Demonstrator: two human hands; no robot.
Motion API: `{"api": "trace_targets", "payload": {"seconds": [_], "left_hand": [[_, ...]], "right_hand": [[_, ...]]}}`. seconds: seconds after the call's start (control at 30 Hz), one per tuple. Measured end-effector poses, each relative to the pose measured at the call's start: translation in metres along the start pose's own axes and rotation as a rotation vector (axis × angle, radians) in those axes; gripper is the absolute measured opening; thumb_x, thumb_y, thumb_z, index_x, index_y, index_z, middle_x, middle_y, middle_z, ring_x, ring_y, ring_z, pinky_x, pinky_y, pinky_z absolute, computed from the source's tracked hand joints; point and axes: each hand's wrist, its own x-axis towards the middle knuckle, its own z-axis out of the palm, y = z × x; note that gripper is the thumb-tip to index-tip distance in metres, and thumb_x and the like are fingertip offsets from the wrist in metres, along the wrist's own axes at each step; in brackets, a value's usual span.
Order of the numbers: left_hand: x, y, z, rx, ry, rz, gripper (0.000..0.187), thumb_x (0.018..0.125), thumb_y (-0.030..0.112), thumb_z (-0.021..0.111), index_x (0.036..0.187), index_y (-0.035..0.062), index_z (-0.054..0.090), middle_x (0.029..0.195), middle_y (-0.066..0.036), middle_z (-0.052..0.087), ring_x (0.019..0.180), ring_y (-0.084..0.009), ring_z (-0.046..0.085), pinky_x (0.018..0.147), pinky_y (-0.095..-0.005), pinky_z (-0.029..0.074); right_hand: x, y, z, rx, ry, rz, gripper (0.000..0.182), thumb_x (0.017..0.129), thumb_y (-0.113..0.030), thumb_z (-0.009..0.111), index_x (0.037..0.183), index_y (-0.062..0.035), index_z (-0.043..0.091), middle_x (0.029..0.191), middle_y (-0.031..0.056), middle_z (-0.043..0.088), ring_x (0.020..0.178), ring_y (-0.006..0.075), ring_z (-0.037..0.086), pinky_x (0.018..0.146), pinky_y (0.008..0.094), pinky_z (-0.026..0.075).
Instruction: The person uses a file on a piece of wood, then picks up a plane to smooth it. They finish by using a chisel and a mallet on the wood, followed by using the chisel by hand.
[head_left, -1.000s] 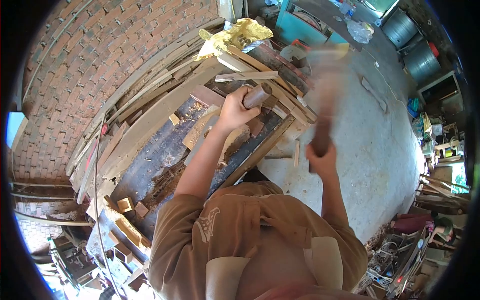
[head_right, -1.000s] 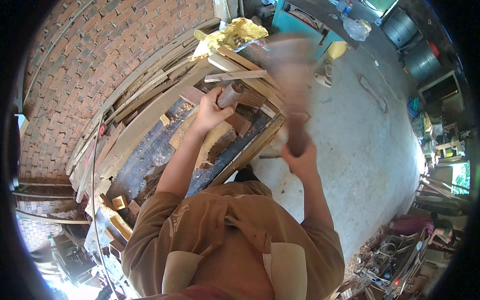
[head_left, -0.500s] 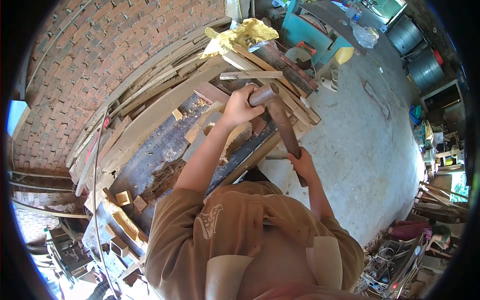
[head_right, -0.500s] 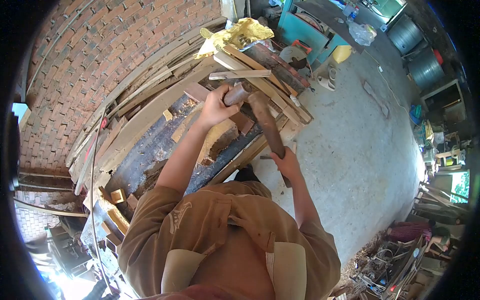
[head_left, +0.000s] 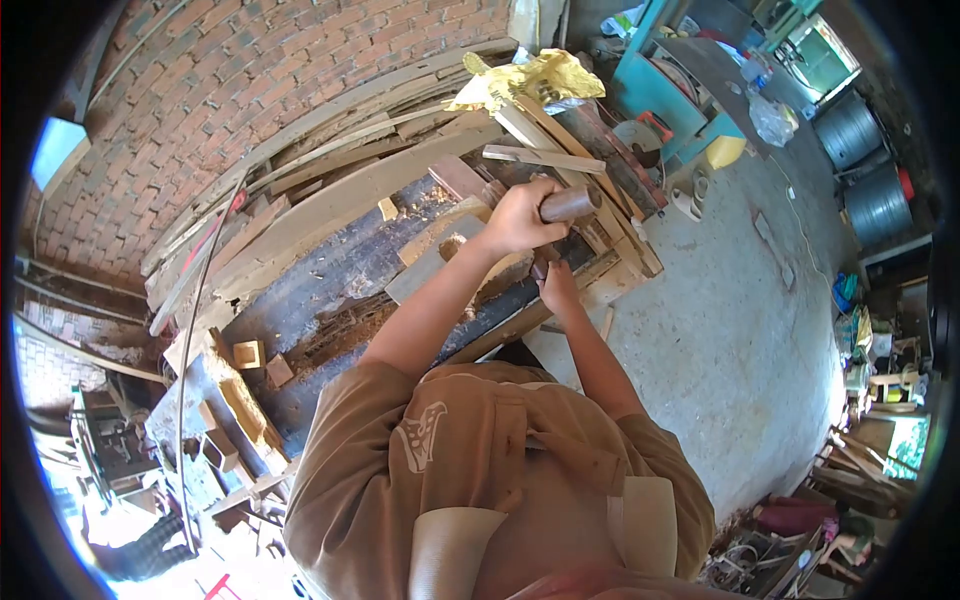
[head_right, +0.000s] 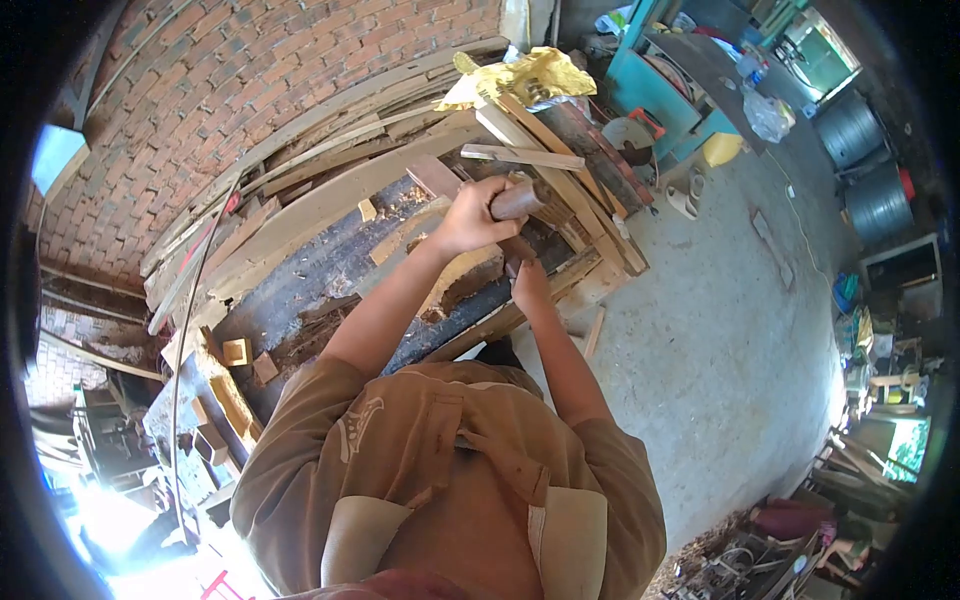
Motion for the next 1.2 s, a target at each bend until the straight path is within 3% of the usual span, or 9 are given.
{"api": "trace_targets", "payload": {"seconds": [0.13, 0.23, 0.3, 0.37, 0.4, 0.47, 0.67, 0.83, 1.2], "left_hand": [[0.0, 0.002, -0.001, -0.037, -0.005, -0.014, 0.025, 0.056, 0.013, 0.065, 0.076, 0.0014, 0.054, 0.065, -0.013, 0.056, 0.06, -0.0269, 0.057, 0.058, -0.0331, 0.045], [0.0, -0.003, -0.002, -0.027, 0.004, -0.019, 0.026, 0.055, 0.012, 0.065, 0.076, 0.0015, 0.054, 0.066, -0.013, 0.057, 0.061, -0.0268, 0.058, 0.058, -0.0332, 0.045], [-0.002, -0.009, -0.003, -0.041, -0.025, -0.043, 0.028, 0.059, 0.009, 0.068, 0.082, 0.001, 0.054, 0.069, -0.007, 0.058, 0.064, -0.0101, 0.054, 0.059, -0.027, 0.045], [-0.001, 0.0, -0.006, -0.02, -0.028, -0.035, 0.029, 0.059, 0.009, 0.068, 0.083, 0.0009, 0.054, 0.069, -0.007, 0.058, 0.065, -0.0106, 0.054, 0.059, -0.0274, 0.045], [-0.001, 0.002, -0.007, -0.003, -0.035, -0.017, 0.029, 0.059, 0.01, 0.069, 0.083, 0.0008, 0.054, 0.07, -0.008, 0.058, 0.065, -0.011, 0.055, 0.058, -0.0278, 0.045], [-0.002, -0.003, -0.007, -0.037, -0.053, -0.012, 0.034, 0.06, 0.011, 0.069, 0.089, 0.0005, 0.054, 0.071, -0.01, 0.058, 0.065, -0.0135, 0.056, 0.059, -0.0289, 0.045], [-0.037, -0.012, -0.04, 0.636, -0.197, -0.108, 0.055, 0.063, 0.03, 0.07, 0.108, 0.0033, 0.05, 0.102, -0.017, 0.055, 0.089, -0.0283, 0.056, 0.075, -0.0376, 0.045], [-0.093, -0.046, -0.071, 0.917, -0.298, -0.326, 0.086, 0.063, 0.041, 0.07, 0.131, 0.0101, 0.028, 0.133, -0.015, 0.031, 0.125, -0.0297, 0.028, 0.099, -0.0449, 0.029], [-0.114, -0.069, -0.067, 0.81, -0.181, -0.401, 0.088, 0.062, 0.049, 0.068, 0.132, 0.0134, 0.029, 0.136, -0.011, 0.03, 0.124, -0.0288, 0.031, 0.099, -0.0425, 0.029]], "right_hand": [[0.001, 0.002, -0.003, 0.013, 0.107, -0.043, 0.04, 0.078, -0.02, 0.058, 0.107, 0.005, 0.048, 0.105, 0.0228, 0.049, 0.097, 0.0347, 0.05, 0.084, 0.0369, 0.042], [0.021, 0.011, -0.027, 0.705, 0.154, -0.066, 0.047, 0.087, -0.035, 0.046, 0.117, 0.0012, 0.045, 0.114, 0.0193, 0.05, 0.102, 0.0264, 0.049, 0.082, 0.0352, 0.041], [0.002, -0.046, -0.092, 1.287, 0.434, 0.08, 0.056, 0.089, -0.048, 0.033, 0.118, -0.002, 0.045, 0.114, 0.0144, 0.052, 0.103, 0.0231, 0.049, 0.081, 0.0349, 0.04], [0.01, -0.072, -0.13, 1.438, 0.551, -0.247, 0.069, 0.087, -0.058, 0.02, 0.119, -0.0017, 0.043, 0.115, 0.0154, 0.051, 0.104, 0.0215, 0.049, 0.081, 0.0333, 0.041], [0.011, -0.087, -0.151, 1.449, 0.547, -0.24, 0.069, 0.087, -0.058, 0.02, 0.119, -0.0017, 0.043, 0.115, 0.0154, 0.051, 0.104, 0.0215, 0.049, 0.081, 0.0333, 0.041], [0.009, -0.108, -0.183, 1.078, 0.531, -0.752, 0.055, 0.091, -0.046, 0.03, 0.114, 0.0019, 0.044, 0.109, 0.0183, 0.054, 0.102, 0.022, 0.051, 0.082, 0.0316, 0.042], [0.006, -0.121, -0.187, 1.156, 0.462, -0.453, 0.011, 0.085, -0.01, 0.052, 0.089, 0.0005, 0.054, 0.085, 0.0092, 0.064, 0.08, 0.0121, 0.059, 0.074, 0.0229, 0.043], [0.002, -0.117, -0.185, 1.022, 0.5, -0.482, 0.012, 0.086, -0.009, 0.051, 0.093, 0.001, 0.054, 0.084, 0.009, 0.063, 0.078, 0.0117, 0.059, 0.07, 0.023, 0.044], [-0.005, -0.107, -0.175, 1.052, 0.516, -0.558, 0.015, 0.086, -0.007, 0.049, 0.097, 0.003, 0.049, 0.081, 0.0123, 0.062, 0.075, 0.017, 0.06, 0.069, 0.027, 0.047]]}}
